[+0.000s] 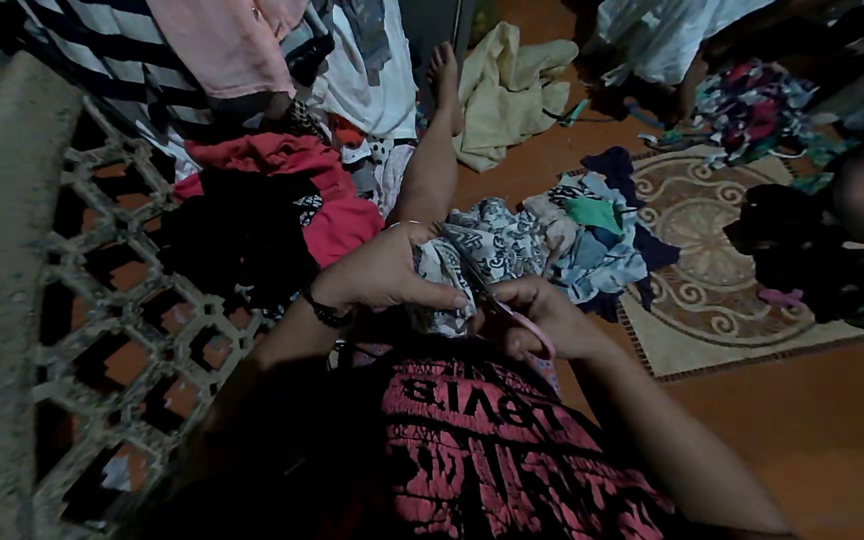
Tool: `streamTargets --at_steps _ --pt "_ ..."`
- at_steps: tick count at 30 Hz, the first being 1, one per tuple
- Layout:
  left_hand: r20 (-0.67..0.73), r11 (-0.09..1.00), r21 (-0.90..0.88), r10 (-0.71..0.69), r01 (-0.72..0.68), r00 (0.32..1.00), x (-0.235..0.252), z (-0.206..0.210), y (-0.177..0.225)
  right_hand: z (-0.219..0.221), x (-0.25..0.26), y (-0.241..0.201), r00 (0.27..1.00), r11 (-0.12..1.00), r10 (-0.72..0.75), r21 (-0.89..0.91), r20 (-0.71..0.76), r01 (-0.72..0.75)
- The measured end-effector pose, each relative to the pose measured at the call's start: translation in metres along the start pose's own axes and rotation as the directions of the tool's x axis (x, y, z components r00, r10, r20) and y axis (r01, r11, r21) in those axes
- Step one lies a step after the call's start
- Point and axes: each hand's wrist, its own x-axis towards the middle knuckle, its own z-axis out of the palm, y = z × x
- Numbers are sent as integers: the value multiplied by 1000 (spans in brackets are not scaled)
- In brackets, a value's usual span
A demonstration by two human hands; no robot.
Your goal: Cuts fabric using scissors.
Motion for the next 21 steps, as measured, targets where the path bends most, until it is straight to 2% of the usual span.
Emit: streamTargets --at_steps 3,5,7,9,10,12,15,17,19,21 --pt "3 1000 -22 -17 17 1000 -1 0 2 4 2 -1 1000 999 -3 33 -7 3" --pt "-16 1000 -26 -14 14 1000 -2 3 9 4 0 -5 996 997 -70 29 -50 71" --pt "-50 1000 7 -29 30 998 0 5 17 4 -4 -14 964 984 -173 -72 -200 161" --pt "-95 998 44 -47 52 994 5 11 28 1 -4 -22 882 951 -295 -207 -368 231" --pt "-105 995 87 -33 42 994 9 14 32 -2 -4 -26 842 930 -344 -273 -415 245" --pt "-90 976 218 35 -15 995 18 22 43 -6 -8 -36 811 913 -382 -317 -443 256" --pt "-63 852 517 136 -85 989 31 34 73 -4 -14 -47 795 907 -397 -329 -459 263" --pt "-29 776 608 229 -165 973 44 38 95 2 -14 -50 756 896 -425 -354 -499 269" --pt "16 797 550 288 -249 958 67 36 109 6 -14 -49 687 891 -446 -356 -574 281" --pt "-15 853 445 311 -272 950 91 30 116 2 -17 -47 628 912 -409 -315 -662 262"
